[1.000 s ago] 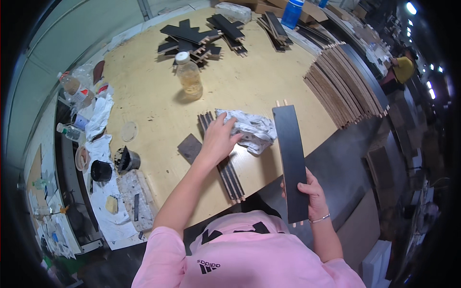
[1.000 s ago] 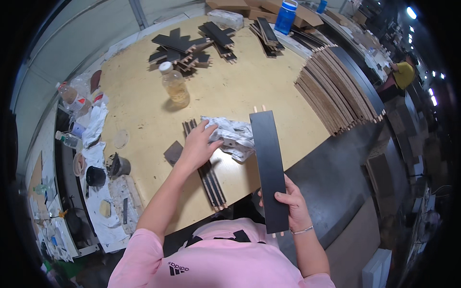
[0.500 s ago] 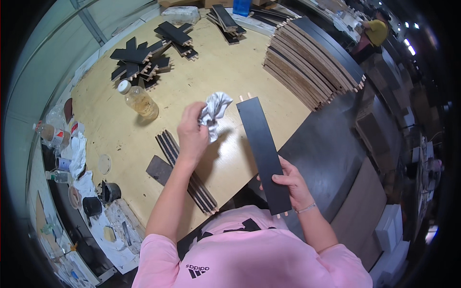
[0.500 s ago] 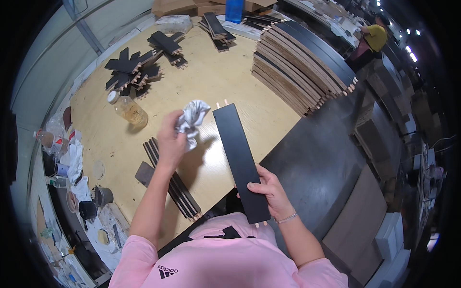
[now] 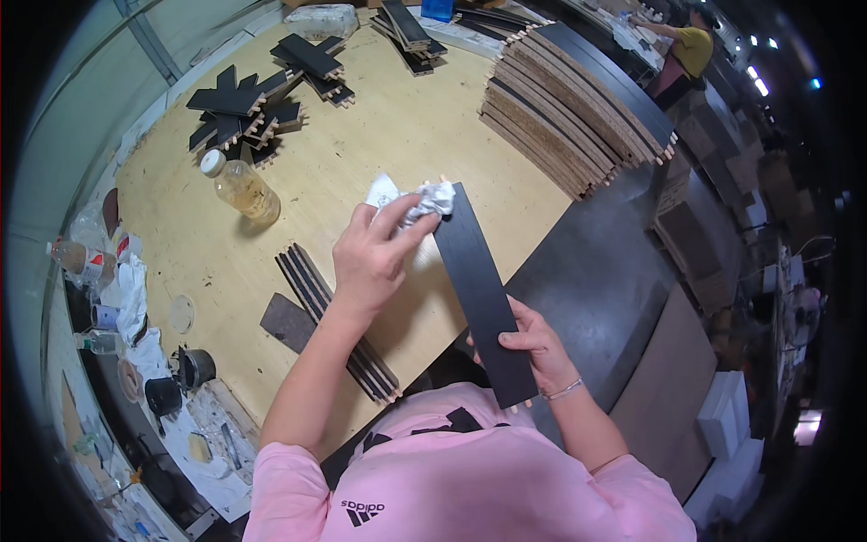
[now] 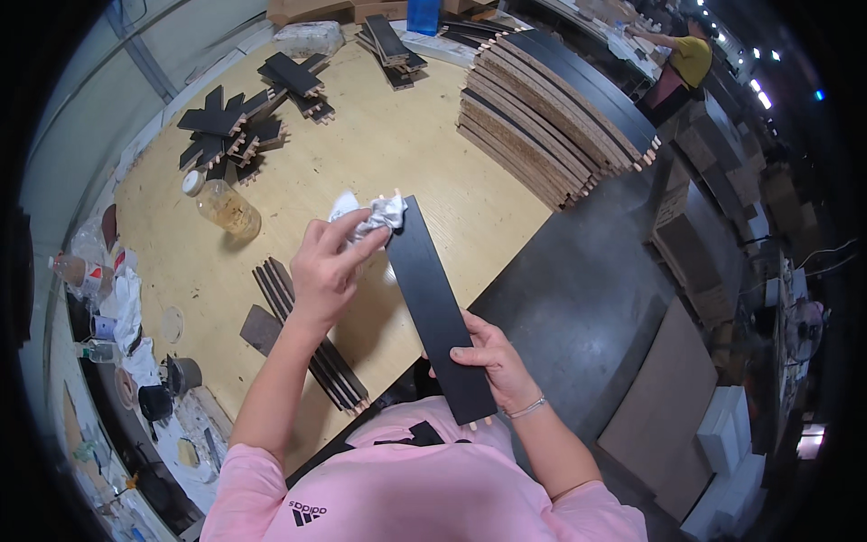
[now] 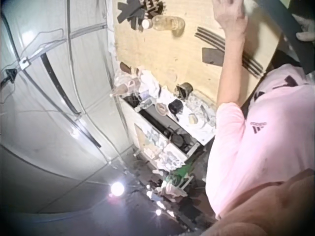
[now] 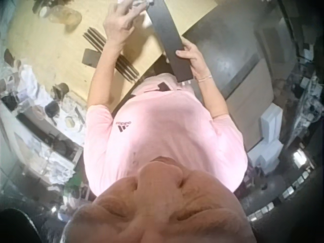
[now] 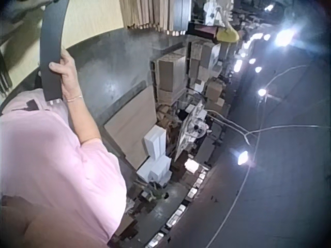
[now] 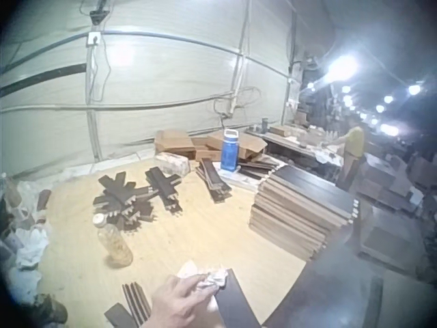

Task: The person wipes a dark wooden board using a cloth and a sponge, applies a liquid from a bottle to the cloth, and then applies a black substance to the edge of the board with a small tool.

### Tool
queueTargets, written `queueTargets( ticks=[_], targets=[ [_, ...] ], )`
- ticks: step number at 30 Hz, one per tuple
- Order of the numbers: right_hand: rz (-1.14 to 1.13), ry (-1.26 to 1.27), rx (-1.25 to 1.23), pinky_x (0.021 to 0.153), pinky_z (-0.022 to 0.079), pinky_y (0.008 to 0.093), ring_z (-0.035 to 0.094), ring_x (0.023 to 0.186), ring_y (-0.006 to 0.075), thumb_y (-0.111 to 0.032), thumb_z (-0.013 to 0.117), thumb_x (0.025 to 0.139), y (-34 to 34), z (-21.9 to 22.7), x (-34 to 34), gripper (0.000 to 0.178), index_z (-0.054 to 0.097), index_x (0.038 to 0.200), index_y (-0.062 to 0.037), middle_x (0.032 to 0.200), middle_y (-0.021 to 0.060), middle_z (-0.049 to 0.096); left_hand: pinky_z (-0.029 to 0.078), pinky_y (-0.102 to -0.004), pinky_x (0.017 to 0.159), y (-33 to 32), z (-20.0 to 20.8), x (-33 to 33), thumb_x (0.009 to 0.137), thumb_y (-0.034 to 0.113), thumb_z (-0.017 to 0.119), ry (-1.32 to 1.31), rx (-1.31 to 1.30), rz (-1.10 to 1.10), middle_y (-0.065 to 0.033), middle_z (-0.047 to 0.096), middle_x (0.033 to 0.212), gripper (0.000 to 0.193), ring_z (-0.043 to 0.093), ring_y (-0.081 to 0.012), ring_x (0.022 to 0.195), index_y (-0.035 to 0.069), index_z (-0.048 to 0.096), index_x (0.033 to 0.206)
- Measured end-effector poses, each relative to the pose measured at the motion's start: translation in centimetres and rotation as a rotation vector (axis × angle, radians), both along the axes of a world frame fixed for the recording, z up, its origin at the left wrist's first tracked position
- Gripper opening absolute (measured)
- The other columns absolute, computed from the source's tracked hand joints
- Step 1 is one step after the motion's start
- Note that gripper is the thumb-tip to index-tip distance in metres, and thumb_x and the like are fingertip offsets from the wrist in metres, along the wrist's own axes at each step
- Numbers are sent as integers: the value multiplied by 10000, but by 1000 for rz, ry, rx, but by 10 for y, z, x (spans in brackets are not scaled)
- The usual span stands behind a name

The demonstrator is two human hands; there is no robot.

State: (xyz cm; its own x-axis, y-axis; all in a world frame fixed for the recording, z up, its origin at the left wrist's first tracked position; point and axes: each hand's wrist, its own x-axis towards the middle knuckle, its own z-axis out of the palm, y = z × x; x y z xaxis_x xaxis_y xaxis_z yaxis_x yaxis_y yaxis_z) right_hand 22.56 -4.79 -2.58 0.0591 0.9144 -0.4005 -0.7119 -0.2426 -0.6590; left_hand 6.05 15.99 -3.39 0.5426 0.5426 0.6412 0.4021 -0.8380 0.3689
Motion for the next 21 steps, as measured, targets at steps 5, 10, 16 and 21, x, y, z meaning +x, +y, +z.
queueTargets(
  ticks=[5,10,16,21],
  targets=[
    [-7,44,49,790,595,352,674,885,221,-16,656,831,5,-3,0,572,456,1362,56,1088,147,630,495,-325,787,27,-14,-24,748,-4,626,-42,-171,193,-90,657,1028,219,592,-258,852,79,717,929],
    [-22,-12,102,779,573,309,679,841,173,-229,543,994,27,2,-1,489,427,1391,31,1099,113,638,470,-366,719,-10,24,-8,703,85,741,-400,-592,-40,-120,603,843,226,585,-296,813,24,635,893],
    [-236,-157,187,846,558,307,664,952,167,-303,450,1041,71,6,6,388,481,1316,-30,1118,104,642,498,-370,717,-91,17,1,668,70,763,-109,-373,-544,-100,605,889,342,590,-283,827,84,698,1003],
    [-191,-46,273,714,595,335,690,833,230,-352,440,1042,79,10,19,341,538,1202,-68,1013,161,669,498,-364,704,-101,-19,-49,654,49,742,81,-471,-568,-96,613,905,247,597,-280,834,68,713,899]
  ],
)
